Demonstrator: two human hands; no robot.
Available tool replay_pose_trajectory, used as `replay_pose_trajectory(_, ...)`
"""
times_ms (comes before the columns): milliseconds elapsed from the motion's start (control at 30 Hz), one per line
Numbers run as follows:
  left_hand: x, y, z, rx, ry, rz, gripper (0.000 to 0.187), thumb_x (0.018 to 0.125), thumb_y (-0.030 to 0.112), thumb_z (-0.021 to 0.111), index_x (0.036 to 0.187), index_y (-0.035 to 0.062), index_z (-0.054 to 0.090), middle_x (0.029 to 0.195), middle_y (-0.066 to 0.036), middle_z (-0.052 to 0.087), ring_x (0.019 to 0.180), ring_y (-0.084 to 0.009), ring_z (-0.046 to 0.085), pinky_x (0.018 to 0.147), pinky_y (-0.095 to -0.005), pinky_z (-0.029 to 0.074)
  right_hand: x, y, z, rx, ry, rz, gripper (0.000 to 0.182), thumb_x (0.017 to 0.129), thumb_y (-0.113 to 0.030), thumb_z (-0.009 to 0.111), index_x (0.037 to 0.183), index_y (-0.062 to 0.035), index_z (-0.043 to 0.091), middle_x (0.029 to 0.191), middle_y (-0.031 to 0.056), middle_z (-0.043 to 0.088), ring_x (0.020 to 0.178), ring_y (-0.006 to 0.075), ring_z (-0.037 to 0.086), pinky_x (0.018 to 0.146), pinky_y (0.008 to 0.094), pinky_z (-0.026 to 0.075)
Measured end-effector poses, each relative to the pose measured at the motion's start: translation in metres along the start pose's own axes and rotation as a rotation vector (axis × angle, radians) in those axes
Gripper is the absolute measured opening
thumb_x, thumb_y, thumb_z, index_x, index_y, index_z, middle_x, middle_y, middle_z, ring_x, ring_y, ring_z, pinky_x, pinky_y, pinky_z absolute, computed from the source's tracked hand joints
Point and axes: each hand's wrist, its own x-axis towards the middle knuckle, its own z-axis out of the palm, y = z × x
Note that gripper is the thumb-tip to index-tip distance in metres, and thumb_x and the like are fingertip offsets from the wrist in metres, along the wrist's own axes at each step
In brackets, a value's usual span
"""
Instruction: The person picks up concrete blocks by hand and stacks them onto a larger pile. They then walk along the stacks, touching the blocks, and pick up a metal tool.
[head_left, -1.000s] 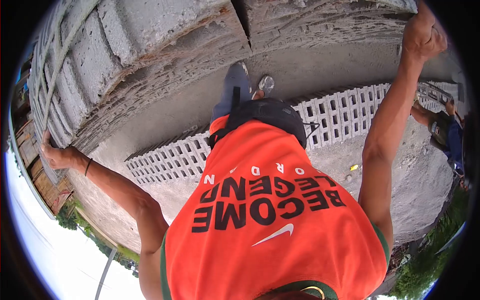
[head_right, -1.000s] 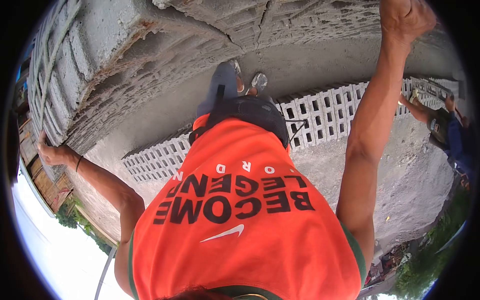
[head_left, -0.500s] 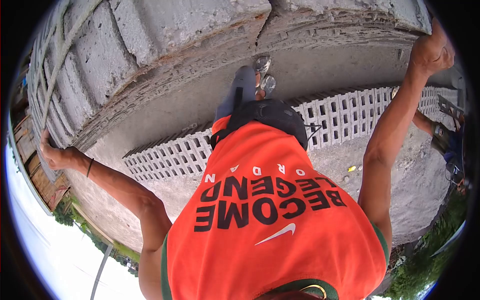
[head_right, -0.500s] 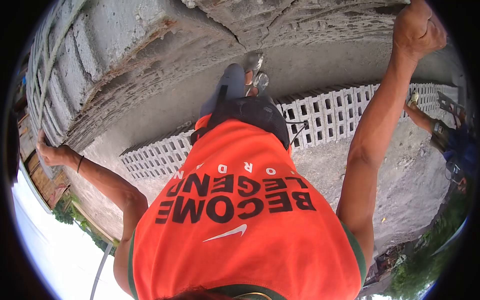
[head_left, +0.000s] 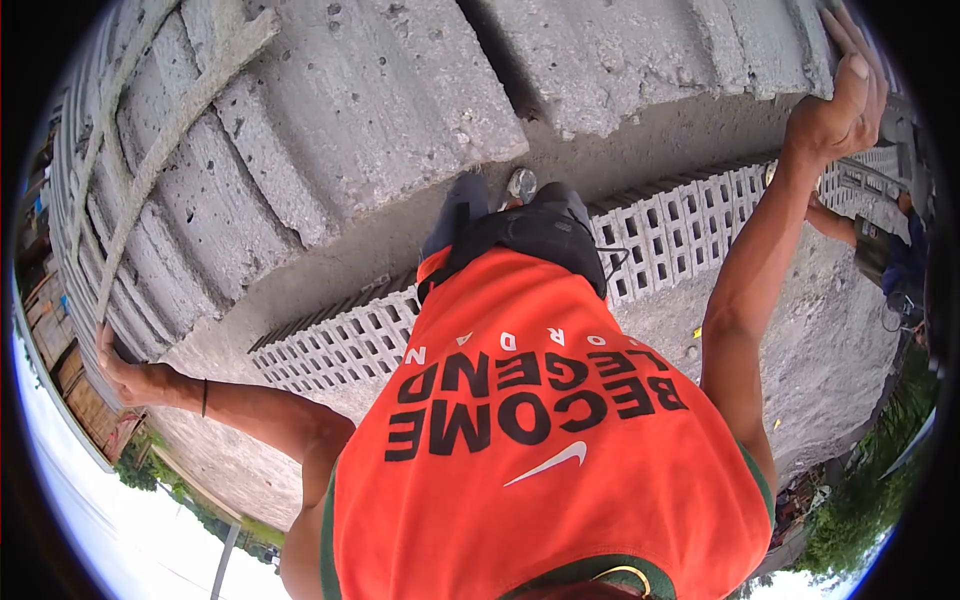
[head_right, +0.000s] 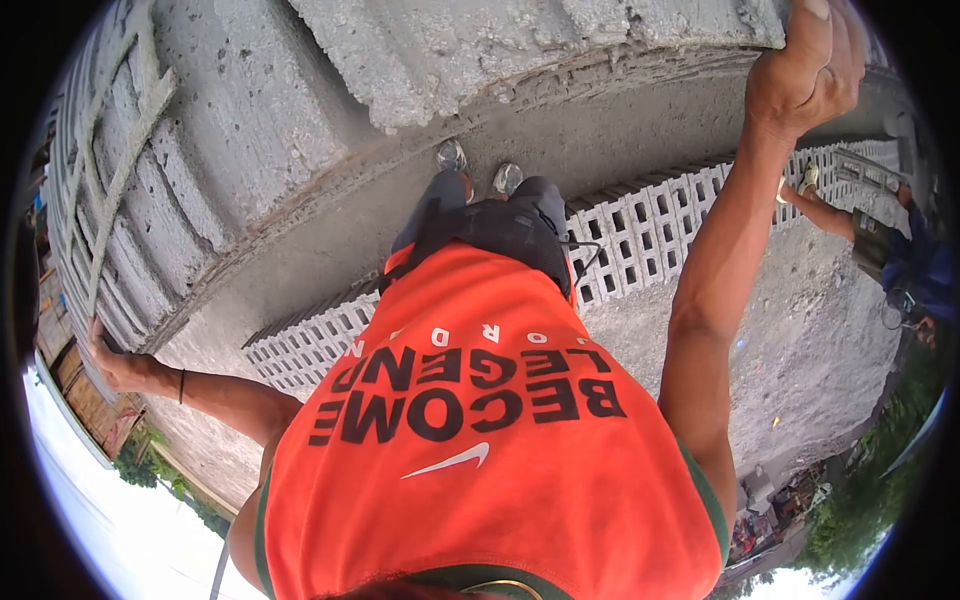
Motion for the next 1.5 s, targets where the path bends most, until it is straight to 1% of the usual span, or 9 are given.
replay_pose_trajectory(100,-0.002,0.039,-0.004,-0.008,0.057,-0.255,0.05,0.096,0.034,0.042,0.101,-0.0047,0.073,0.106,-0.014,0.071,0.106,-0.0231,0.062,0.098,-0.0379,0.045,0.001,0.022,0.021,0.038,0.206,-0.205,0.041,0.096,-0.021,0.039,0.093,-0.003,0.076,0.101,0.01,0.073,0.096,0.0261,0.065,0.086,0.0375,0.051)
replay_pose_trajectory(333,-0.034,0.181,0.015,0.028,0.057,-0.135,0.047,0.097,0.033,0.043,0.107,-0.0042,0.071,0.108,-0.014,0.07,0.106,-0.0225,0.062,0.101,-0.0369,0.043,0.002,0.019,0.009,0.037,0.085,-0.244,0.053,0.101,-0.03,0.03,0.096,-0.0038,0.076,0.105,0.0095,0.072,0.105,0.0257,0.063,0.095,0.041,0.046)
replay_pose_trajectory(467,-0.051,0.219,0.04,-0.14,-0.006,-0.334,0.048,0.098,0.031,0.04,0.113,-0.005,0.068,0.116,-0.015,0.067,0.108,-0.0233,0.061,0.101,-0.035,0.043,0.004,0.039,-0.001,0.268,0.014,-0.414,0.041,0.098,-0.034,0.045,0.103,-0.0042,0.073,0.106,0.0083,0.071,0.107,0.0276,0.062,0.098,0.0428,0.042)
replay_pose_trajectory(533,-0.054,0.231,0.057,-0.013,-0.019,-0.264,0.049,0.098,0.031,0.039,0.114,-0.0043,0.068,0.117,-0.015,0.066,0.108,-0.0228,0.06,0.1,-0.0341,0.042,0.005,0.046,-0.009,0.356,-0.079,-0.416,0.037,0.093,-0.035,0.056,0.106,-0.0041,0.072,0.111,0.0081,0.069,0.111,0.0285,0.059,0.099,0.0414,0.039)
replay_pose_trajectory(700,-0.046,0.213,0.069,-0.161,0.067,-0.431,0.044,0.093,0.025,0.044,0.112,-0.0062,0.068,0.112,-0.015,0.066,0.103,-0.0216,0.061,0.096,-0.0319,0.045,0.012,0.063,-0.037,0.148,-0.277,-0.51,0.044,0.08,-0.033,0.067,0.108,0.0007,0.068,0.115,0.0139,0.065,0.115,0.0352,0.054,0.096,0.0442,0.037)
replay_pose_trajectory(867,-0.034,0.174,0.068,-0.253,0.111,-0.504,0.035,0.09,0.024,0.052,0.105,0.0031,0.074,0.102,-0.008,0.07,0.097,-0.0167,0.062,0.088,-0.0265,0.046,0.01,0.06,-0.041,0.165,-0.322,-0.481,0.036,0.091,-0.039,0.061,0.112,-0.0109,0.072,0.114,0.002,0.07,0.117,0.0232,0.056,0.103,0.0364,0.033)
replay_pose_trajectory(900,-0.033,0.16,0.061,-0.214,0.006,-0.395,0.038,0.093,0.022,0.048,0.115,0.0004,0.07,0.117,-0.013,0.066,0.108,-0.0196,0.061,0.097,-0.031,0.044,0.009,0.066,-0.039,0.219,-0.347,-0.476,0.04,0.088,-0.041,0.066,0.116,-0.0128,0.07,0.118,0.0002,0.068,0.121,0.0216,0.054,0.104,0.0338,0.029)
replay_pose_trajectory(967,-0.028,0.142,0.053,-0.071,-0.177,-0.38,0.061,0.098,0.055,0.039,0.122,0.0027,0.06,0.127,-0.025,0.054,0.109,-0.0431,0.055,0.089,-0.0551,0.043,0.01,0.069,-0.038,0.251,-0.338,-0.477,0.04,0.088,-0.041,0.066,0.116,-0.0121,0.07,0.118,0.0005,0.068,0.12,0.0223,0.054,0.104,0.0345,0.029)
replay_pose_trajectory(1500,-0.038,0.155,0.061,-0.072,-0.023,-0.267,0.05,0.095,0.038,0.045,0.107,-0.0038,0.069,0.111,-0.027,0.064,0.104,-0.0391,0.06,0.088,-0.0481,0.045,-0.004,0.072,-0.021,0.438,-0.221,-0.517,0.042,0.084,-0.035,0.073,0.116,-0.0094,0.069,0.119,0.0036,0.068,0.119,0.024,0.054,0.105,0.0358,0.03)
